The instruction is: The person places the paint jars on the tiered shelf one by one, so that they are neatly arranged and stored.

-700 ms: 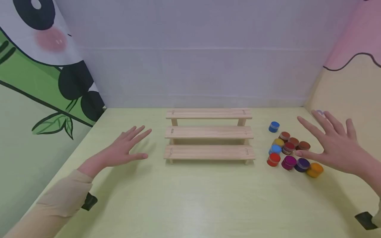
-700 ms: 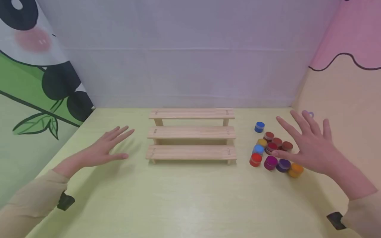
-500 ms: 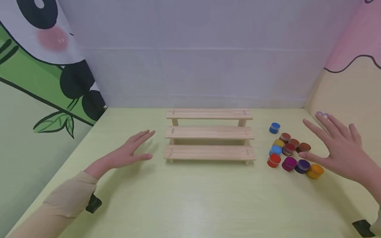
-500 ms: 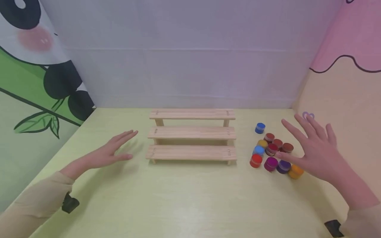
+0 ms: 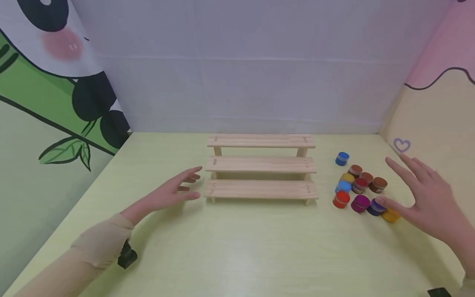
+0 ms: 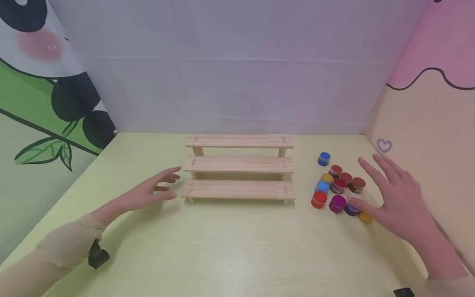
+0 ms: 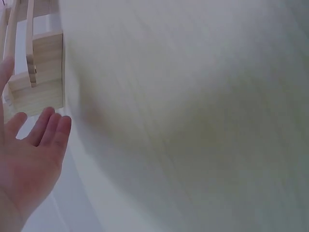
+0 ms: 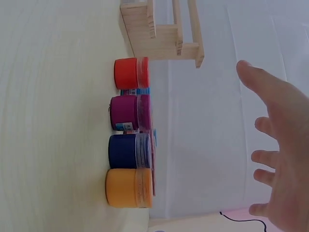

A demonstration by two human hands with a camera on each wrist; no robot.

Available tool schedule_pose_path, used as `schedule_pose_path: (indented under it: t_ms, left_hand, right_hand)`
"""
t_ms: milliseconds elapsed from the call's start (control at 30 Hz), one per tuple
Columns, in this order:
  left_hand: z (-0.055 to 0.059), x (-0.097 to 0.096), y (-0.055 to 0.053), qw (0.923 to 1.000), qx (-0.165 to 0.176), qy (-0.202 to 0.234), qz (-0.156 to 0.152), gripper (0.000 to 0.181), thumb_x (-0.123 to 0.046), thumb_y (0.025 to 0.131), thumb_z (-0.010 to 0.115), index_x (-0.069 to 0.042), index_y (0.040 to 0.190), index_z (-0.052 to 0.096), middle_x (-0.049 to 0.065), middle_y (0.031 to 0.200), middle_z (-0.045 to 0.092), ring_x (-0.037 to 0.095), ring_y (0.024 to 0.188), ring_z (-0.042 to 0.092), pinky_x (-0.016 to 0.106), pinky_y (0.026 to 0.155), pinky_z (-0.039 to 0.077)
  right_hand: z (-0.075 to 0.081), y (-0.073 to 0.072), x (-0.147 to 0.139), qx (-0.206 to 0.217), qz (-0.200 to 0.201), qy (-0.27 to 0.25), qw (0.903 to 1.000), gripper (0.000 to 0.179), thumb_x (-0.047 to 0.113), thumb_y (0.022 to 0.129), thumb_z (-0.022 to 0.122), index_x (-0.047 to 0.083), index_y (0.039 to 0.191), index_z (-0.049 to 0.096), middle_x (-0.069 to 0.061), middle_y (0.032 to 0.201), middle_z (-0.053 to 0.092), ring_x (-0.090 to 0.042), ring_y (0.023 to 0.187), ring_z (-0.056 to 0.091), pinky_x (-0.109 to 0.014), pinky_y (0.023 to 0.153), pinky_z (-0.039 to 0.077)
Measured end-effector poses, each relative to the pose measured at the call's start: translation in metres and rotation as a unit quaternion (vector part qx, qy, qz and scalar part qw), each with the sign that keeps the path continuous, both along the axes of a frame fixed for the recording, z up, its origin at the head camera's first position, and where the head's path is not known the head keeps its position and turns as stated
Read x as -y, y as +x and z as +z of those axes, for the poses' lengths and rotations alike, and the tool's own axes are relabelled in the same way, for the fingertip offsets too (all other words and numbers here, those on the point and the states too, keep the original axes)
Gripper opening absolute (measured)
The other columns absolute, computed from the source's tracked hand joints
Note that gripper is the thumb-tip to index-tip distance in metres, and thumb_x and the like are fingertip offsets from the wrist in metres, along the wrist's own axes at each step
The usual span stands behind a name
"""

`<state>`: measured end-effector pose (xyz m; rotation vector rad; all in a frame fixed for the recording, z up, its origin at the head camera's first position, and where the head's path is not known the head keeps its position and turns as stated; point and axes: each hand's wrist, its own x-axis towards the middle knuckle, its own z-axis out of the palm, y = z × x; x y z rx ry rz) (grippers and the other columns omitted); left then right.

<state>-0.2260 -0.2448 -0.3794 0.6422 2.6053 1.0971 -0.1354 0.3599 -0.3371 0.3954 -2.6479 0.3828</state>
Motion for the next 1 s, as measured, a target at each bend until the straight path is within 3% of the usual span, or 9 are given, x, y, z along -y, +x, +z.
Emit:
schedule_pose_path:
  t_ms: [167, 433, 567, 700, 933, 1000]
  left_hand:
    - [-0.009, -0.009, -0.006, 0.9999, 0.011, 0.003, -0.006, 0.074, -0.038, 0.093, 0.068, -0.016, 0.153, 0.032, 0.012, 0.136, 0.059, 0.029, 0.128, 0.055, 0.048, 0.105, 0.048]
    - [-0.015, -0.019, -0.011, 0.9996, 0.016, 0.023, -0.010, 0.065, -0.033, 0.093, 0.069, -0.014, 0.148, 0.041, 0.014, 0.125, 0.063, 0.026, 0.116, 0.062, 0.043, 0.100, 0.052]
    - [-0.014, -0.022, -0.014, 0.9981, 0.035, 0.048, -0.017, 0.056, -0.026, 0.093, 0.069, -0.009, 0.142, 0.048, 0.016, 0.120, 0.066, 0.022, 0.108, 0.065, 0.036, 0.094, 0.054]
    - [-0.014, -0.022, -0.016, 0.9933, 0.075, 0.084, -0.023, 0.054, -0.020, 0.093, 0.069, -0.005, 0.140, 0.048, 0.018, 0.114, 0.068, 0.015, 0.097, 0.066, 0.029, 0.086, 0.055]
    - [-0.018, -0.021, -0.019, 0.9833, 0.131, 0.124, -0.021, 0.062, -0.018, 0.092, 0.070, -0.007, 0.145, 0.041, 0.007, 0.108, 0.066, 0.009, 0.094, 0.064, 0.025, 0.088, 0.051]
    - [-0.018, -0.021, -0.019, 0.9818, 0.137, 0.130, -0.022, 0.063, -0.016, 0.091, 0.070, -0.006, 0.146, 0.040, 0.005, 0.107, 0.065, 0.010, 0.095, 0.062, 0.025, 0.090, 0.049]
  right_hand:
    - [-0.010, 0.009, -0.005, 0.020, 0.000, -0.041, 0.9989, 0.096, 0.035, 0.078, 0.082, 0.020, 0.156, 0.030, -0.020, 0.164, 0.020, -0.050, 0.147, 0.018, -0.072, 0.116, 0.006]
    - [-0.022, 0.019, -0.016, 0.065, -0.012, -0.087, 0.9940, 0.095, 0.027, 0.079, 0.082, 0.017, 0.157, 0.029, -0.028, 0.161, 0.019, -0.061, 0.142, 0.015, -0.074, 0.114, 0.003]
    - [-0.026, 0.021, -0.022, 0.137, -0.036, -0.084, 0.9864, 0.090, 0.033, 0.083, 0.079, 0.016, 0.156, 0.029, -0.029, 0.156, 0.031, -0.060, 0.136, 0.025, -0.077, 0.104, 0.018]
    - [-0.032, 0.021, -0.025, 0.204, -0.065, -0.054, 0.9753, 0.088, 0.044, 0.085, 0.075, 0.014, 0.155, 0.031, -0.030, 0.148, 0.041, -0.056, 0.124, 0.039, -0.071, 0.088, 0.033]
    - [-0.041, 0.020, -0.030, 0.219, -0.066, -0.048, 0.9724, 0.088, 0.044, 0.084, 0.077, 0.008, 0.152, 0.035, -0.031, 0.143, 0.046, -0.051, 0.115, 0.047, -0.068, 0.077, 0.041]
    - [-0.044, 0.018, -0.034, 0.209, -0.057, -0.051, 0.9749, 0.085, 0.041, 0.082, 0.079, 0.009, 0.150, 0.039, -0.030, 0.141, 0.049, -0.029, 0.113, 0.057, -0.054, 0.081, 0.049]
